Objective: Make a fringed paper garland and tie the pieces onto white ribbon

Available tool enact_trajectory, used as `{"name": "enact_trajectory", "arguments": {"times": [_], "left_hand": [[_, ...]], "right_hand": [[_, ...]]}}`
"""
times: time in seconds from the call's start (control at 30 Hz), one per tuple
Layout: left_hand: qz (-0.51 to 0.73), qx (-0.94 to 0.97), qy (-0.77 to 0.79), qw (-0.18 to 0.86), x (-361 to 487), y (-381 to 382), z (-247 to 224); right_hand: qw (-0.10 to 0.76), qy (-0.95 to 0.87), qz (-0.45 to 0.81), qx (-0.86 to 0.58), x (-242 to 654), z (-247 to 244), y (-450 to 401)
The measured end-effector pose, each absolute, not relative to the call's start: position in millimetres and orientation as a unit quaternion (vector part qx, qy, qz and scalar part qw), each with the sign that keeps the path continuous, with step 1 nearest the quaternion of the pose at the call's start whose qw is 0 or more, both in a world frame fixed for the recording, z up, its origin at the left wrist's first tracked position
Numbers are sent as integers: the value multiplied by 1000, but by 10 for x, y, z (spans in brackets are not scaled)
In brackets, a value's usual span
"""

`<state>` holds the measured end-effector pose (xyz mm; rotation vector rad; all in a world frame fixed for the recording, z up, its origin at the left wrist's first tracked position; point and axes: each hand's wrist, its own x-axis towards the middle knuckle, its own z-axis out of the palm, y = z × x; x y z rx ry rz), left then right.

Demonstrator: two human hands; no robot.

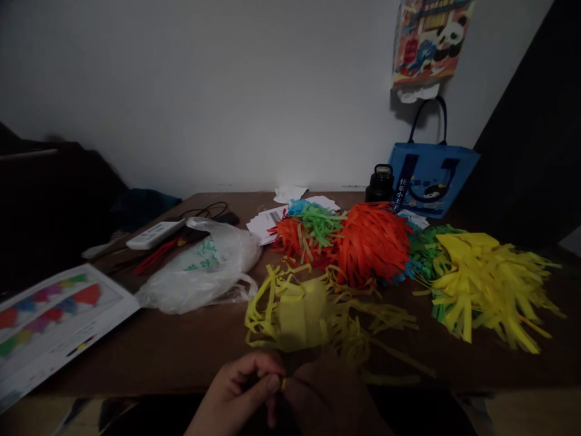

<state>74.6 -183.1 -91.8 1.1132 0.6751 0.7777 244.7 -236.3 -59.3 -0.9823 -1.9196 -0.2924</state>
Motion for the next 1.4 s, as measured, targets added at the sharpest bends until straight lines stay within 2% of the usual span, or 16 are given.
{"name": "enact_trajectory", "arguments": {"times": [0.27, 0.53, 1.03, 1.23, 1.33, 1.4], "left_hand": [[353, 547, 290, 701, 737, -1811, -950], [350, 527, 307, 711, 708, -1862, -899], [357, 596, 306, 650, 681, -1868, -793], [324, 566, 323, 686, 678, -1798, -735], [311, 613, 328, 648, 666, -1781, -668], [316, 674, 325, 583, 655, -1788, -670]], "right_hand": [[480, -784, -68, -387, 2448, -639, -2344], [464, -784, -96, -402, 2457, -666, -2360], [447, -789, -69, -417, 2474, -621, -2359], [467, -760, -82, -444, 2461, -668, -2374], [452, -769, -66, -447, 2497, -725, -2386], [432, -777, -56, -455, 2515, -789, -2397]]}}
